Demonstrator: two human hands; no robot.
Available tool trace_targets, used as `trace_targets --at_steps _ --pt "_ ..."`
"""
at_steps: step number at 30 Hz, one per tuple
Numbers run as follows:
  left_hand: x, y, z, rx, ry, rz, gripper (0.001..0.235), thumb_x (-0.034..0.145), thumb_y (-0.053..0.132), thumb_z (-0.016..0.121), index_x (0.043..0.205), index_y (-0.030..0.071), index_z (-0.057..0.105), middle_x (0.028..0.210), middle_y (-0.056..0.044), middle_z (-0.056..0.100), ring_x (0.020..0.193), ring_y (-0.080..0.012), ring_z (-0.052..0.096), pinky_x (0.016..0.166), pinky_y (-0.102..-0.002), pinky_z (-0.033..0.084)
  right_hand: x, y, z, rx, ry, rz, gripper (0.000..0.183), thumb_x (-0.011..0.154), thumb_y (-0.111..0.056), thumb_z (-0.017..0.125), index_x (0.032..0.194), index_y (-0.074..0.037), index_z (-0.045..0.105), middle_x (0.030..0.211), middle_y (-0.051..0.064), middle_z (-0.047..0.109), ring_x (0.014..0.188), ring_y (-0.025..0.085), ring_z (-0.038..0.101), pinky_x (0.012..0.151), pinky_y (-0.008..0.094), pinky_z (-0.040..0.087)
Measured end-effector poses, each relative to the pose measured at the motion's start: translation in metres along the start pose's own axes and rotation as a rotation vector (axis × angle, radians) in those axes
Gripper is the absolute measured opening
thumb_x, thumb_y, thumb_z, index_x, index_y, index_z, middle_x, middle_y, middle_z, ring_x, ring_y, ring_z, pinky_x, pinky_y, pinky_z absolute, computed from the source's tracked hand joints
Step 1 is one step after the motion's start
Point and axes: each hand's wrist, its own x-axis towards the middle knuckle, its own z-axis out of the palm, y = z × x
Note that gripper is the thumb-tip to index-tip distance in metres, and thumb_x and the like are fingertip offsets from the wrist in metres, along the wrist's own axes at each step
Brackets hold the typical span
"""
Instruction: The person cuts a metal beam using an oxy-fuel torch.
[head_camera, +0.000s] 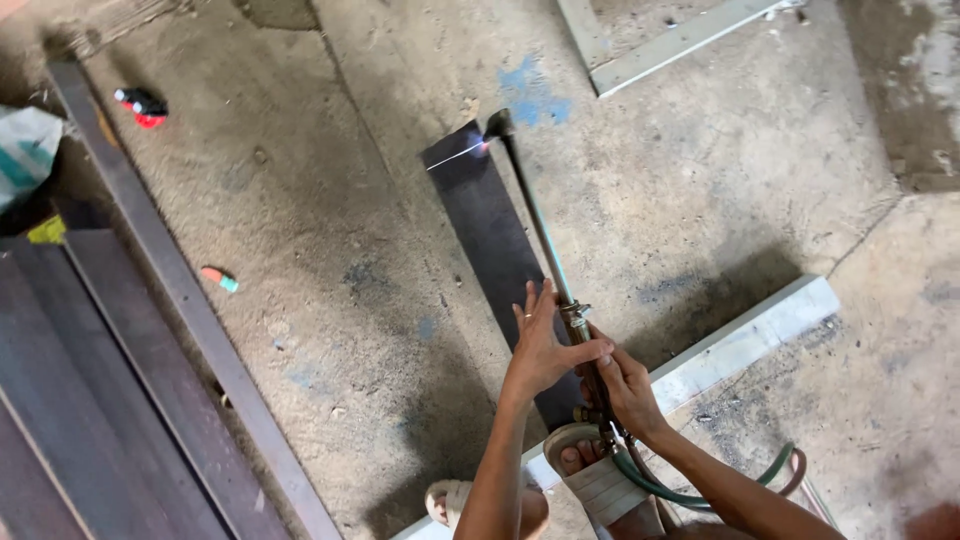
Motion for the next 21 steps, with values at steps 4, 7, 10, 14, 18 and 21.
trace_targets --at_steps 4,7,10,14,18,21 --pt "0.004 -0.007 0.002 0.024 0.011 -0.009 0.137 0.054 0.072 0.075 0.157 -0.007 0.027 0.166 -0.031 0.018 0.158 -0.0392 -0.005 0.119 -0.061 -0.01 0.002 -0.002 -0.004 -0.049 -0.01 0.045 0.054 0.103 -0.029 0.05 0.151 -0.006 0.053 0.069 0.002 0.058 0.055 0.011 0.044 0.048 0.028 0.035" --pt "0.002 -0.005 0.002 0.04 0.005 -0.116 0.14 0.051 0.073 0.077 0.161 0.005 0.025 0.169 -0.028 0.002 0.155 -0.0476 -0.009 0.117 -0.068 0.003 0.003 0.006 -0.006 -0.103 0.026 0.037 0.052 0.101 -0.026 0.051 0.148 -0.005 0.057 0.078 0.004 0.069 0.061 0.012 0.05 0.052 0.027 0.039" --pt "0.005 -0.008 0.002 0.055 0.005 -0.113 0.142 0.049 0.074 0.078 0.16 0.002 0.026 0.168 -0.029 0.005 0.156 -0.0448 -0.008 0.119 -0.063 -0.002 0.003 -0.006 -0.002 0.011 0.008 0.098 0.052 0.102 -0.024 0.051 0.149 -0.004 0.057 0.071 0.005 0.064 0.057 0.012 0.048 0.049 0.029 0.037" --pt "0.006 -0.006 0.001 0.051 0.012 -0.09 0.145 0.047 0.077 0.076 0.159 -0.001 0.027 0.167 -0.031 0.007 0.157 -0.0413 -0.007 0.12 -0.06 -0.006 0.006 0.0 -0.003 -0.068 0.023 0.096 0.054 0.102 -0.028 0.049 0.149 -0.005 0.057 0.078 0.005 0.069 0.061 0.012 0.047 0.054 0.029 0.036" --pt "0.007 -0.006 0.002 0.07 -0.002 -0.138 0.145 0.046 0.078 0.076 0.159 0.002 0.027 0.167 -0.03 0.006 0.155 -0.0454 -0.008 0.119 -0.066 -0.002 0.007 -0.001 -0.003 -0.001 0.016 0.139 0.052 0.102 -0.025 0.051 0.15 -0.006 0.058 0.077 0.006 0.067 0.062 0.012 0.048 0.053 0.03 0.036" --pt "0.007 -0.005 0.002 0.061 -0.002 -0.148 0.145 0.044 0.078 0.075 0.159 0.004 0.028 0.168 -0.027 0.007 0.156 -0.0424 -0.009 0.119 -0.064 -0.003 0.006 -0.006 -0.001 0.029 0.008 0.146 0.053 0.102 -0.025 0.051 0.151 -0.007 0.056 0.069 0.005 0.061 0.057 0.013 0.046 0.051 0.03 0.034"
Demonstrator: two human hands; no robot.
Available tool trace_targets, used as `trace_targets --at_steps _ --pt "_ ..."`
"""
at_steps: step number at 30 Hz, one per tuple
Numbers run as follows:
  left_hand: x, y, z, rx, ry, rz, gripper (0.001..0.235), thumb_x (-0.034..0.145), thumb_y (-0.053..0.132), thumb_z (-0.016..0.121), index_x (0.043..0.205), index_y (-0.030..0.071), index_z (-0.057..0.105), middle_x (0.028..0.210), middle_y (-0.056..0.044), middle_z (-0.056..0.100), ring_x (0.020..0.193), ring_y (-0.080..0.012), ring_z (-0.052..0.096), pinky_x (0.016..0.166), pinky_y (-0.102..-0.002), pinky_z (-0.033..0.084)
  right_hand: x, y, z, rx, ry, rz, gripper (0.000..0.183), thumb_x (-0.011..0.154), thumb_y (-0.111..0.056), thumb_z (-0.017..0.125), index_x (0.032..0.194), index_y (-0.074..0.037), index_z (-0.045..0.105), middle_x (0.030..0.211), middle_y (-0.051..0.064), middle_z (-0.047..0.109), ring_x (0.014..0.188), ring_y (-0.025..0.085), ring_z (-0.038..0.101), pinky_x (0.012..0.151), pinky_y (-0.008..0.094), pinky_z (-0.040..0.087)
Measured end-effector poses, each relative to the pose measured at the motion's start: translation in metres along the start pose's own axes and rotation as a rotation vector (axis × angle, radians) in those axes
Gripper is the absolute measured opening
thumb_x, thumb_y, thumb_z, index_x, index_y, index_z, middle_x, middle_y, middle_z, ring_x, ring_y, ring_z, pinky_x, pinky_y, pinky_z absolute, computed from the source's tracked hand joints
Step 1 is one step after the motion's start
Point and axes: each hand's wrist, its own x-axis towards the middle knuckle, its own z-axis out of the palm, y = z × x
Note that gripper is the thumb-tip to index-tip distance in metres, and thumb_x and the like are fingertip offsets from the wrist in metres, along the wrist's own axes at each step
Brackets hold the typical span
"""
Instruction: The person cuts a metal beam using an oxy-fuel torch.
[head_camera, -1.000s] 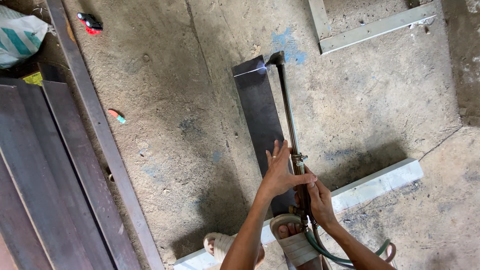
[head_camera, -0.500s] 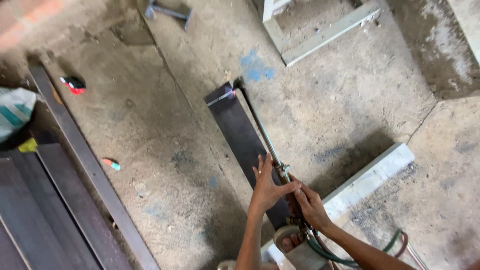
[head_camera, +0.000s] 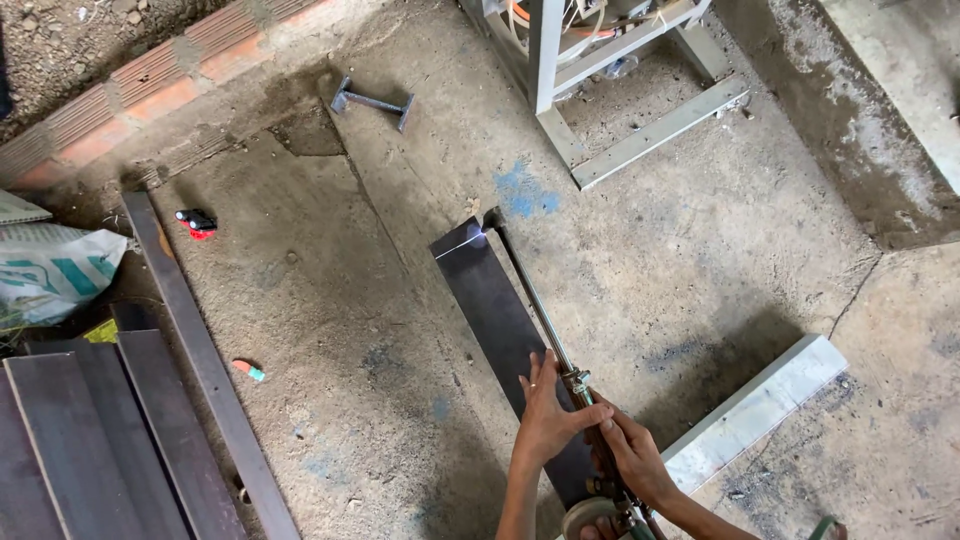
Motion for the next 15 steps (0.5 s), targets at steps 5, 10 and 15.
trace_targets --at_steps 5,10,15 --pt "0.0 -0.002 0.001 -0.02 0.009 0.002 0.147 0.042 0.079 0.075 0.159 0.003 0.028 0.168 -0.028 0.004 0.156 -0.0452 -0.007 0.119 -0.067 -0.002 0.004 0.016 -0.004 -0.012 0.001 -0.049 0.054 0.101 -0.028 0.051 0.15 -0.004 0.056 0.067 0.004 0.061 0.055 0.012 0.046 0.049 0.029 0.033" --pt "-0.001 -0.001 0.0 -0.037 0.007 0.019 0.147 0.043 0.078 0.075 0.159 0.001 0.027 0.167 -0.03 0.004 0.156 -0.0445 -0.007 0.119 -0.065 -0.003 0.003 0.01 -0.003 -0.055 0.002 -0.051 0.056 0.101 -0.03 0.049 0.151 -0.005 0.055 0.075 0.007 0.069 0.057 0.012 0.049 0.05 0.029 0.035" --pt "-0.001 -0.002 0.0 -0.028 0.012 0.041 0.144 0.045 0.075 0.077 0.157 -0.002 0.028 0.167 -0.029 0.01 0.157 -0.042 -0.006 0.12 -0.063 -0.005 0.002 0.004 -0.001 -0.111 0.014 -0.035 0.057 0.1 -0.034 0.048 0.15 -0.008 0.055 0.103 0.009 0.075 0.076 0.014 0.061 0.064 0.029 0.045"
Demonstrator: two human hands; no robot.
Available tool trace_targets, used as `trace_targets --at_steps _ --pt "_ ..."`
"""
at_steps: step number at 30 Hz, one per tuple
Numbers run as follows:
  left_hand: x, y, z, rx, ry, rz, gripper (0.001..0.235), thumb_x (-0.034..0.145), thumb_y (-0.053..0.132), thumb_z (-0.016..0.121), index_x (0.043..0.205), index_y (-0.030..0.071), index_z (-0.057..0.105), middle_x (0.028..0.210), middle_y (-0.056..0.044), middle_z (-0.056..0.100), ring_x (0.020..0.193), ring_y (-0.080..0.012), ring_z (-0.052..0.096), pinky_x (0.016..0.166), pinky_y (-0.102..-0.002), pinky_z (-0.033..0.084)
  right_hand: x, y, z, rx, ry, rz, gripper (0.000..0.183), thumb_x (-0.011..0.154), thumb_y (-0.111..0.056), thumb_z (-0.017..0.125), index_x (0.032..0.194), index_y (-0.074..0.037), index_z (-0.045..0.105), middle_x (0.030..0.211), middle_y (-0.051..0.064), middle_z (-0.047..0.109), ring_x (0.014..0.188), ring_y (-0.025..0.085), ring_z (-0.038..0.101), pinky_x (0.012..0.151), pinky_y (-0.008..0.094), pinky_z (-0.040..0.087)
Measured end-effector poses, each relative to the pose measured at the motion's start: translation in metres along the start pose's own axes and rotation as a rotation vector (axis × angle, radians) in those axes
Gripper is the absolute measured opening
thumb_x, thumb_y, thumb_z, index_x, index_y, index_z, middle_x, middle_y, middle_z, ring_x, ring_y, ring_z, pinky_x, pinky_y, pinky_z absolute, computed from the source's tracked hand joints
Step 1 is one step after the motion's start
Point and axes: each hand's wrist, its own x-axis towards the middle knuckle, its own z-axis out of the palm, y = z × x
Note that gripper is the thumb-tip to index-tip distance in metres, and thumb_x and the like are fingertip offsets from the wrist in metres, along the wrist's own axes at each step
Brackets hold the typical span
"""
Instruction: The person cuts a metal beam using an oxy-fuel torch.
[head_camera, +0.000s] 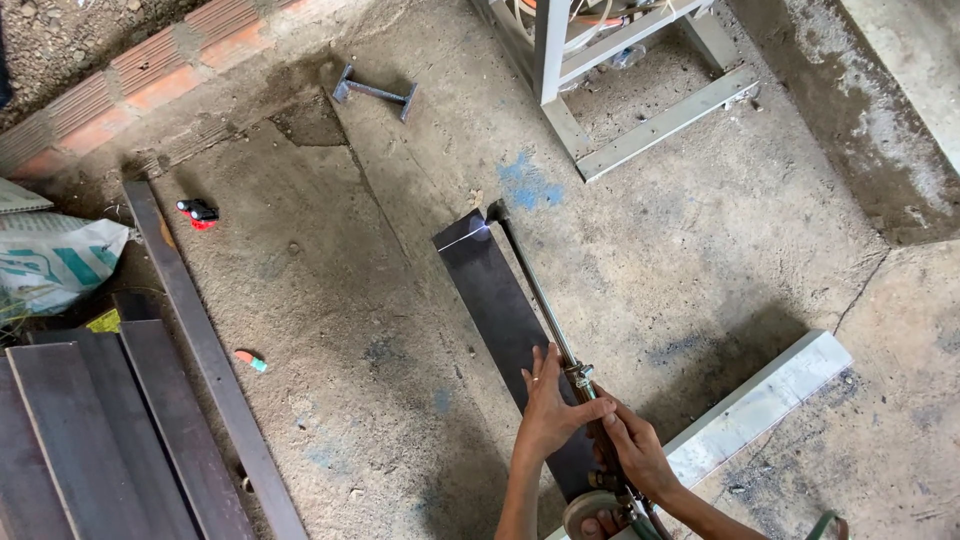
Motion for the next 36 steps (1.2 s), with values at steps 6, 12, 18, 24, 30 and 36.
trace_targets --at_steps 6,12,18,24,30,36 --pt "-0.001 0.002 -0.001 0.014 0.005 0.064 0.139 0.05 0.073 0.076 0.155 -0.006 0.032 0.165 -0.03 0.02 0.158 -0.0378 -0.004 0.12 -0.06 -0.01 0.001 0.006 -0.001 0.022 -0.008 -0.048 0.056 0.101 -0.03 0.048 0.151 -0.005 0.054 0.075 0.007 0.069 0.056 0.012 0.048 0.05 0.029 0.034" --pt "0.0 -0.002 0.002 0.029 0.006 0.11 0.136 0.056 0.072 0.072 0.155 -0.01 0.028 0.166 -0.03 0.018 0.158 -0.0383 -0.004 0.12 -0.058 -0.011 -0.005 0.0 -0.002 0.131 -0.04 -0.011 0.055 0.103 -0.025 0.048 0.153 -0.003 0.05 0.075 0.01 0.068 0.056 0.015 0.056 0.049 0.029 0.042" --pt "0.001 -0.001 0.004 0.016 0.006 0.112 0.137 0.051 0.075 0.07 0.153 -0.01 0.033 0.166 -0.03 0.019 0.158 -0.0399 -0.004 0.12 -0.06 -0.011 -0.008 -0.006 -0.002 0.165 -0.054 -0.079 0.05 0.105 -0.021 0.045 0.151 -0.002 0.052 0.075 0.006 0.064 0.059 0.012 0.05 0.051 0.027 0.04" --pt "0.006 -0.021 0.013 0.004 0.049 0.171 0.142 0.053 0.08 0.071 0.154 -0.01 0.031 0.161 -0.03 0.029 0.157 -0.0441 0.001 0.121 -0.063 -0.01 -0.006 0.008 -0.003 0.05 -0.043 -0.147 0.051 0.107 -0.024 0.04 0.152 -0.002 0.049 0.094 0.016 0.064 0.08 0.029 0.057 0.066 0.043 0.048" --pt "0.008 -0.029 0.014 -0.024 0.086 0.23 0.146 0.057 0.082 0.075 0.158 -0.008 0.023 0.154 -0.031 0.042 0.155 -0.0475 0.007 0.123 -0.064 -0.01 -0.008 0.002 0.0 -0.009 -0.026 -0.192 0.054 0.109 -0.027 0.036 0.152 0.004 0.045 0.129 0.034 0.066 0.112 0.05 0.067 0.088 0.063 0.059" --pt "0.011 -0.03 0.015 -0.001 0.08 0.226 0.146 0.058 0.083 0.074 0.16 -0.007 0.021 0.154 -0.029 0.042 0.155 -0.0484 0.006 0.123 -0.065 -0.01 -0.002 0.014 -0.007 0.025 -0.015 -0.195 0.051 0.108 -0.029 0.04 0.145 0.002 0.056 0.086 0.028 0.078 0.073 0.034 0.079 0.065 0.048 0.065"
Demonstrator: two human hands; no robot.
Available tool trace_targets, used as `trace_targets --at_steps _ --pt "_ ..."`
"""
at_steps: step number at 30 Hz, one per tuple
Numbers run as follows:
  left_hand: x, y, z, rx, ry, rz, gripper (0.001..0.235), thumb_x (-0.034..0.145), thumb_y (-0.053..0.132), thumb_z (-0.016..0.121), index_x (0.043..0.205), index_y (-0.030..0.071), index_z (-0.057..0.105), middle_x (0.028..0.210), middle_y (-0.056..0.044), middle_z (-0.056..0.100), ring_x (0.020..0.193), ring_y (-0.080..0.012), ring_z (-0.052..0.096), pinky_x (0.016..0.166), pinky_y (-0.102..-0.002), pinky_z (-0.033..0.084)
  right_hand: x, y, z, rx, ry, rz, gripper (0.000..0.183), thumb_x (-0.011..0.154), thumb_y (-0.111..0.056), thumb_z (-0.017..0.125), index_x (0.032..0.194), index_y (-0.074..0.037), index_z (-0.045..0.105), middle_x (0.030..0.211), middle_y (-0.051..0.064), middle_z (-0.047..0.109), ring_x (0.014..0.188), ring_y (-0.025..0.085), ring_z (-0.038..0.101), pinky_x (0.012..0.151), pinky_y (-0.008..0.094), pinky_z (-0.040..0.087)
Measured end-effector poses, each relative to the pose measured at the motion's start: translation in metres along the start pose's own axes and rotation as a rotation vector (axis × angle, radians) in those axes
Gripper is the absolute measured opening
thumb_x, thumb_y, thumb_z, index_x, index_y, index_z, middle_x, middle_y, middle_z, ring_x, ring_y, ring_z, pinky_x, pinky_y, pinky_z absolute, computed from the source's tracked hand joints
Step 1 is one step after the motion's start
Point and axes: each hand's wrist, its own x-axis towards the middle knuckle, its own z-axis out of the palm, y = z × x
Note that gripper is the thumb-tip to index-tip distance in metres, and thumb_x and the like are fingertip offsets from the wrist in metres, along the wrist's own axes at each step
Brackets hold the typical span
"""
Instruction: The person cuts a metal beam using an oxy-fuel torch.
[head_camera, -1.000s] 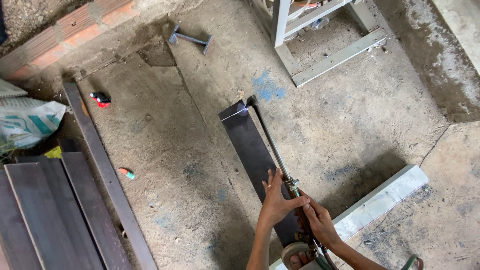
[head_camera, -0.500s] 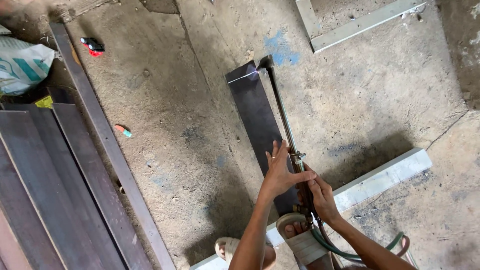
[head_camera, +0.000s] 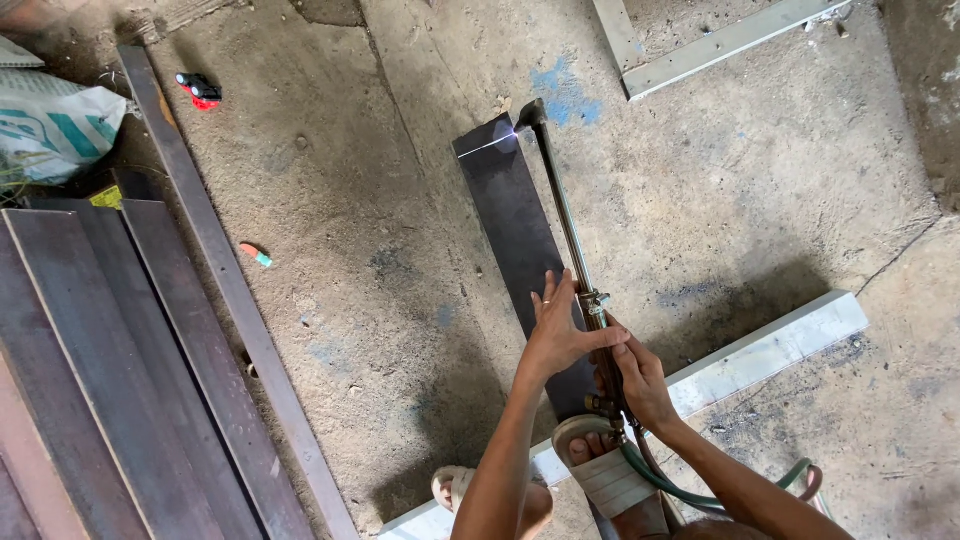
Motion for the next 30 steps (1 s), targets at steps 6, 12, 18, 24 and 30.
trace_targets --at_steps 6,12,18,24,30 --pt "-0.001 0.003 0.0 -0.007 0.007 0.0 0.143 0.061 0.082 0.074 0.16 -0.005 0.019 0.159 -0.032 0.029 0.153 -0.0523 0.003 0.123 -0.069 -0.007 0.0 -0.014 0.005 -0.049 0.001 -0.029 0.052 0.108 -0.029 0.039 0.145 0.004 0.054 0.087 0.029 0.078 0.073 0.033 0.079 0.064 0.048 0.065" --pt "-0.001 0.002 -0.003 0.023 -0.012 -0.009 0.147 0.056 0.083 0.075 0.16 -0.007 0.022 0.157 -0.028 0.039 0.156 -0.0452 0.007 0.123 -0.066 -0.01 0.0 -0.02 0.008 -0.065 -0.017 -0.029 0.053 0.108 -0.03 0.039 0.151 0.0 0.05 0.094 0.028 0.078 0.076 0.031 0.078 0.068 0.048 0.064" --pt "-0.004 0.01 -0.007 0.01 -0.006 0.005 0.133 0.066 0.075 0.077 0.157 -0.008 0.03 0.157 -0.031 0.039 0.155 -0.0482 0.009 0.12 -0.069 -0.008 -0.002 -0.005 0.0 -0.08 -0.009 -0.049 0.05 0.109 -0.03 0.041 0.151 -0.004 0.052 0.11 0.029 0.075 0.096 0.038 0.074 0.08 0.054 0.061" --pt "-0.002 0.01 -0.01 -0.046 0.043 -0.007 0.092 0.087 0.069 0.067 0.151 0.005 0.049 0.156 -0.025 0.044 0.154 -0.047 0.015 0.119 -0.071 -0.003 0.012 -0.013 -0.019 -0.069 -0.109 -0.132 0.051 0.108 -0.031 0.043 0.153 -0.008 0.048 0.085 0.021 0.078 0.069 0.025 0.077 0.062 0.04 0.063" --pt "-0.034 0.048 -0.069 -0.108 0.196 -0.02 0.072 0.099 0.061 0.057 0.147 0.007 0.055 0.152 -0.024 0.049 0.15 -0.0455 0.025 0.12 -0.068 0.008 0.02 -0.021 -0.028 -0.002 -0.213 -0.258 0.053 0.11 -0.032 0.04 0.156 -0.005 0.043 0.09 0.02 0.074 0.067 0.021 0.074 0.058 0.037 0.06"
